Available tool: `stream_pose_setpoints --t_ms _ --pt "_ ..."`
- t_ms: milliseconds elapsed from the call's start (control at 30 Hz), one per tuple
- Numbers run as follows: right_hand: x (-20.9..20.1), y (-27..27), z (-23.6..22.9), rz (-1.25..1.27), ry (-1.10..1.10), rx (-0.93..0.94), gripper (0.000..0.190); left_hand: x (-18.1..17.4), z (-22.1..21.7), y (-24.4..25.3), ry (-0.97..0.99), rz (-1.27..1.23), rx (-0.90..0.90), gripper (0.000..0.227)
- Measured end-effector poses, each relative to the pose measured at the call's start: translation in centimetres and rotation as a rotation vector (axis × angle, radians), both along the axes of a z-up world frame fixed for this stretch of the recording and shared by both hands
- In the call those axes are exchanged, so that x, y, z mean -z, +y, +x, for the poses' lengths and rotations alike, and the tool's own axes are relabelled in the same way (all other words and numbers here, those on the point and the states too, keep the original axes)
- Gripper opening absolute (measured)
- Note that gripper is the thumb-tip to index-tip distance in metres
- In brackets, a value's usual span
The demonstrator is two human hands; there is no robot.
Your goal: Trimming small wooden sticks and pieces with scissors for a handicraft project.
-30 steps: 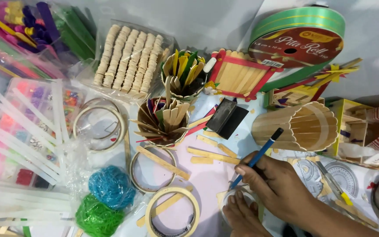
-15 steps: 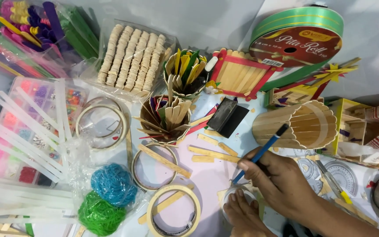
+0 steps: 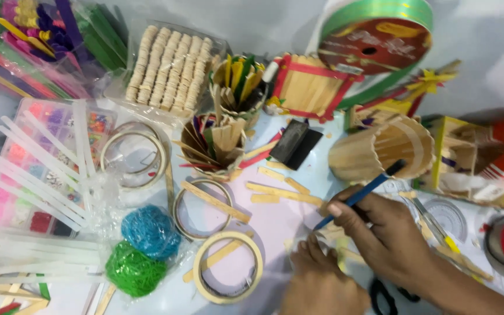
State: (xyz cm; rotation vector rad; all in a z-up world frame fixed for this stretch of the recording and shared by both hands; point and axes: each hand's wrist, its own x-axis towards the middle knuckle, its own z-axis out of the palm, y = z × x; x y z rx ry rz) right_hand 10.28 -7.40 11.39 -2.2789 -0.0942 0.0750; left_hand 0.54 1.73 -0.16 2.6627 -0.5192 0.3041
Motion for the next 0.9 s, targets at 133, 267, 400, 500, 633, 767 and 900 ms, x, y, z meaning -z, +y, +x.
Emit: stream_pose_setpoints --t_ms 133,267,400,500,633,767,900 --pt "-1.6 -1.2 -1.6 0.009 -0.073 -0.014 0.020 -3.7 3.0 3.5 0.034 0.001 0.022 0.044" --pt "-2.2 -3.0 -3.6 -0.008 -0.094 0.032 0.035 -6.9 5.2 5.9 0.189 0.332 0.497 0.019" --pt "-1.2 -3.9 -5.5 0.081 0.082 0.150 0.038 -7.7 6.0 6.4 0.290 0.380 0.551 0.016" --pt "1.0 -4.1 -7.0 0.293 0.197 0.160 0.040 -8.6 6.2 6.6 0.370 0.461 0.593 0.022" --pt "1.8 -3.8 -7.4 0.151 0.102 0.043 0.013 -8.4 5.9 6.9 0.233 0.429 0.533 0.019" --pt "2.3 -3.5 -8.1 0.131 0.022 -0.089 0.011 -8.7 6.0 6.9 0.337 0.488 0.558 0.024" --pt "2.6 -3.2 -8.1 0.149 -0.014 -0.133 0.021 -9.1 6.1 7.0 0.384 0.530 0.581 0.026"
